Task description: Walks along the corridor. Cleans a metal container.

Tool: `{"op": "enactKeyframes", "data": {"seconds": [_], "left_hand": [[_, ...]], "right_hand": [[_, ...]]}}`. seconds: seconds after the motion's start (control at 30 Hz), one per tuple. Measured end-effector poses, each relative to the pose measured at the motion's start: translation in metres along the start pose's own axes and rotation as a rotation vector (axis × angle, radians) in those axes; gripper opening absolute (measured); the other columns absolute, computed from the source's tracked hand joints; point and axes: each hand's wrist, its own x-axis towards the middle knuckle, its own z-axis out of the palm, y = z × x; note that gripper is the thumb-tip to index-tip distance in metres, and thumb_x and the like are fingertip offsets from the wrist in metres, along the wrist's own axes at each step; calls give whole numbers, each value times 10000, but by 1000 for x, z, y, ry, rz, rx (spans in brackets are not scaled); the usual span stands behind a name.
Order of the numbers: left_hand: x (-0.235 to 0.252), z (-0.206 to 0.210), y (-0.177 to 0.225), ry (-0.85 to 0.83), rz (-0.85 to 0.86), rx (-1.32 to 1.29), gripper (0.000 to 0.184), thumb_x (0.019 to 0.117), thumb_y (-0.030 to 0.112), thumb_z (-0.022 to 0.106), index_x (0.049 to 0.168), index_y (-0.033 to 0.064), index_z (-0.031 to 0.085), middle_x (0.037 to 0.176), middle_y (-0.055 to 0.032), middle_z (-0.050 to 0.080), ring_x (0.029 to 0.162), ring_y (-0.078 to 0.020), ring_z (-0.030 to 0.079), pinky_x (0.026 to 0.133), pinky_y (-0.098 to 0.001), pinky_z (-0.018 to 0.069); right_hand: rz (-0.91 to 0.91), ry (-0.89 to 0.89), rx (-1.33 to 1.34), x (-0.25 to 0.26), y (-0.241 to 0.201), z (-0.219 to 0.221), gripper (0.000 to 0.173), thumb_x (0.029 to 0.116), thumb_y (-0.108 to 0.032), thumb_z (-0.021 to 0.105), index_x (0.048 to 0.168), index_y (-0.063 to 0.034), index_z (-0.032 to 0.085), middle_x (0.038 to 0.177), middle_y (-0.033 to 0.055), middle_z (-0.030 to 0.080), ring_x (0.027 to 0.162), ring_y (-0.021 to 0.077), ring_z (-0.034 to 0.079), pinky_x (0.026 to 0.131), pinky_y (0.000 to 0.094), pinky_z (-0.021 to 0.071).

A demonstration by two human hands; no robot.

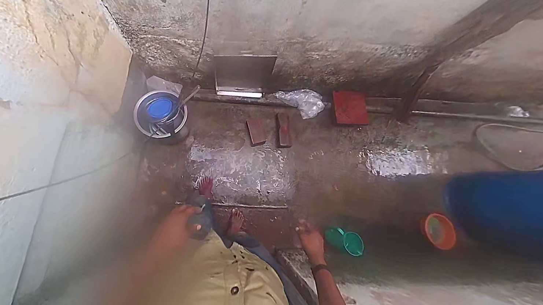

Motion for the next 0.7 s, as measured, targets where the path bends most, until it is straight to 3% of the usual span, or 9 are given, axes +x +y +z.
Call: {"op": "enactKeyframes", "data": {"seconds": [0.23,0.37,0.7], "left_hand": [[131,-95,5,-54,197,84,467,976,302,664,1409,137,608,1439,-125,584,1364,-308,522,1156,-498,410],[168,-130,0,-50,197,67,454,975,297,651,1395,130,614,1412,-131,600,1328,-321,548,1134,-505,426],[212,-131,-11,-267,165,51,474,972,322,662,1407,143,605,1379,-158,618,1307,-333,568,1112,-534,439]], "right_hand": [[200,66,115,-14,-8,55,394,994,-187,663,1368,-66,630,1243,228,691,1145,406,668,979,625,522],[296,9,53,-40,-29,74,386,988,-183,664,1363,-99,639,1235,214,702,1171,391,663,1019,617,498],[290,184,140,-12,-90,25,420,988,-168,673,1398,-101,609,1185,196,716,1096,363,687,967,594,525]]}}
